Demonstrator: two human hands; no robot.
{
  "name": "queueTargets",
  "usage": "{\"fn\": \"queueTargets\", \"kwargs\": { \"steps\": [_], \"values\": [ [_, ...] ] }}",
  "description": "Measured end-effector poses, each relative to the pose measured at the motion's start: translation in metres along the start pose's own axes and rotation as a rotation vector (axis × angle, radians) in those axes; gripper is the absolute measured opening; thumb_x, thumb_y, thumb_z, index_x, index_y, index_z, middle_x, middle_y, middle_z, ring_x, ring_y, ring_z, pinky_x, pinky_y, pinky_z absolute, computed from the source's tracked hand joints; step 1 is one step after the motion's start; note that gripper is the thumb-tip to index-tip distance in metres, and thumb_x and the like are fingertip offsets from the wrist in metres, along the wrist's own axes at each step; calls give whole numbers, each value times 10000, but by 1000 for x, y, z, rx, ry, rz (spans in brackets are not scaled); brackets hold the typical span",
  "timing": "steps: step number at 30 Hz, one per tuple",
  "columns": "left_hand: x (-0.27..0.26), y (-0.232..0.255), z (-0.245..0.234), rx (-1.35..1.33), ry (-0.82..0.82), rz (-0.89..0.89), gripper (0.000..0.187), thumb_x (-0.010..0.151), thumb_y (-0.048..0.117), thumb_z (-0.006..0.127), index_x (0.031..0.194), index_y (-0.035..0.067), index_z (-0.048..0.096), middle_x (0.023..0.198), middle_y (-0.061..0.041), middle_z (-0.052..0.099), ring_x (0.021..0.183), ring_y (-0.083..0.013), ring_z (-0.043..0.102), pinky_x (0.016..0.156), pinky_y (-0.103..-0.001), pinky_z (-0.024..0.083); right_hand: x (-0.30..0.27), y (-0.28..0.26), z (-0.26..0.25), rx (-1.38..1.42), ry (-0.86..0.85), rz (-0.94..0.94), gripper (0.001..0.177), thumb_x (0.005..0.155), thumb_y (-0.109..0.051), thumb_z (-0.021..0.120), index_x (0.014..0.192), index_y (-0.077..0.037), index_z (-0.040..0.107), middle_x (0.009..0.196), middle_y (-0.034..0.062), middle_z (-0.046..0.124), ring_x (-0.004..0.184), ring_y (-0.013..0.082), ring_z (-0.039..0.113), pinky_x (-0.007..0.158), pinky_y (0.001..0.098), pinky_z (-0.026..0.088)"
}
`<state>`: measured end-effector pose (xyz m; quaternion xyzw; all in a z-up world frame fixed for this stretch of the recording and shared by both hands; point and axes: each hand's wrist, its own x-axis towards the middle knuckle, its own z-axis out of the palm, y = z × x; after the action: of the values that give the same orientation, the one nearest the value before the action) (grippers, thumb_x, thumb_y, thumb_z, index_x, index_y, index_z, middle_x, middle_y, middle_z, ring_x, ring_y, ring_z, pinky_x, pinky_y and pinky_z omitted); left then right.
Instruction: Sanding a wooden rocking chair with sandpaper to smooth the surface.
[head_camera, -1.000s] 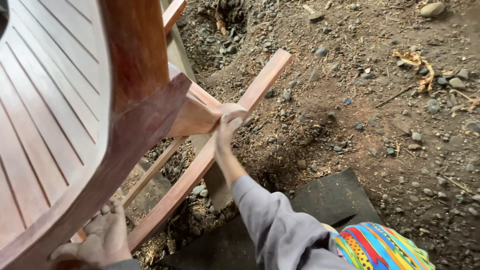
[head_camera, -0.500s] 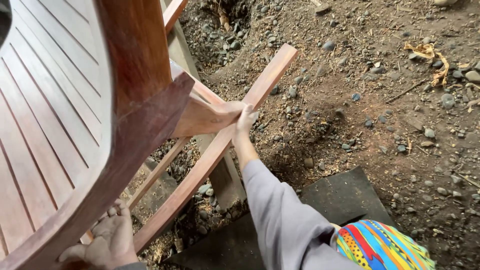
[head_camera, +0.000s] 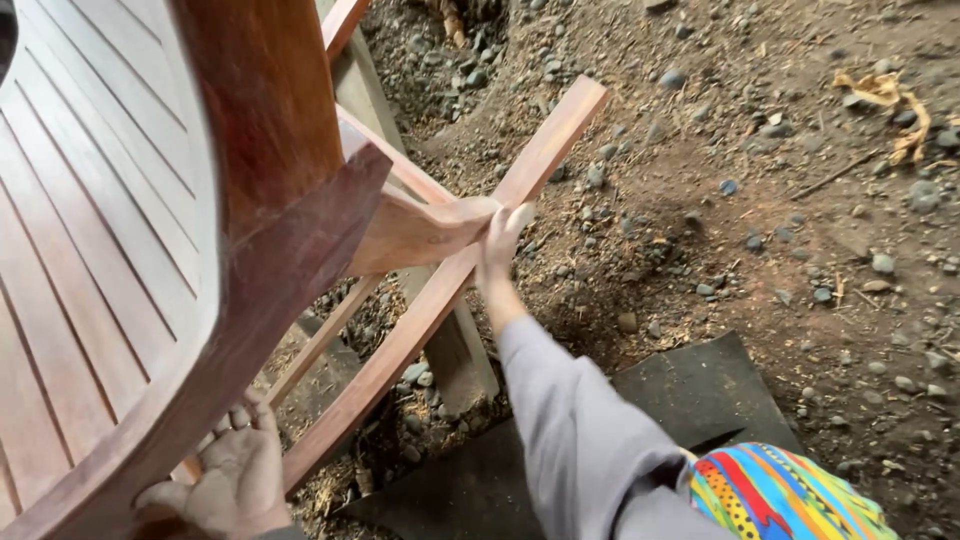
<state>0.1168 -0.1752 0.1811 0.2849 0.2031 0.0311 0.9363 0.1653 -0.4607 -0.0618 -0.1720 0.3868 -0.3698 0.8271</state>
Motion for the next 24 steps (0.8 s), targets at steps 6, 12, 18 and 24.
{"fn": "queueTargets", "kwargs": {
  "steps": [6, 12, 18, 24],
  "values": [
    [3, 9, -7, 166, 15, 55, 676, 455, 661, 661, 939, 191, 697, 1167, 7, 754, 1293, -211, 700, 1189, -433, 498, -51, -28, -3, -138, -180, -40, 644, 988, -638, 113, 836, -173, 533, 789, 4, 607, 860, 158, 630, 1199, 500, 231],
    [2, 2, 2, -99, -64, 39, 804, 537, 537, 708, 1206, 93, 679, 1406, -166, 659, 1331, -358, 611, 1162, -548, 486, -48, 7, -9, -393, -245, -381, 959, 972, -632, 375, 1585, -65, -97, 1691, 115, -84, 1562, 263, -56, 1262, 428, -15],
    [2, 25, 5, -53, 151, 132, 544, 654, 505, 702, 985, 78, 637, 1144, -123, 733, 1175, -293, 717, 1104, -504, 597, 39, -9, -38, -447, -78, -101, 1162, 705, -890, 287, 1601, -203, 11, 1691, 94, 48, 1554, 294, 109, 1248, 483, 66],
    [92, 66, -72, 155, 125, 136, 324, 1048, 277, 477, 1090, 87, 736, 1218, -49, 826, 1237, -204, 765, 1061, -382, 617, -27, 20, -28, -247, -90, -36, 989, 904, -645, 403, 1579, -11, 53, 1660, 190, 126, 1533, 288, 172, 1234, 415, 173]
  ]
}}
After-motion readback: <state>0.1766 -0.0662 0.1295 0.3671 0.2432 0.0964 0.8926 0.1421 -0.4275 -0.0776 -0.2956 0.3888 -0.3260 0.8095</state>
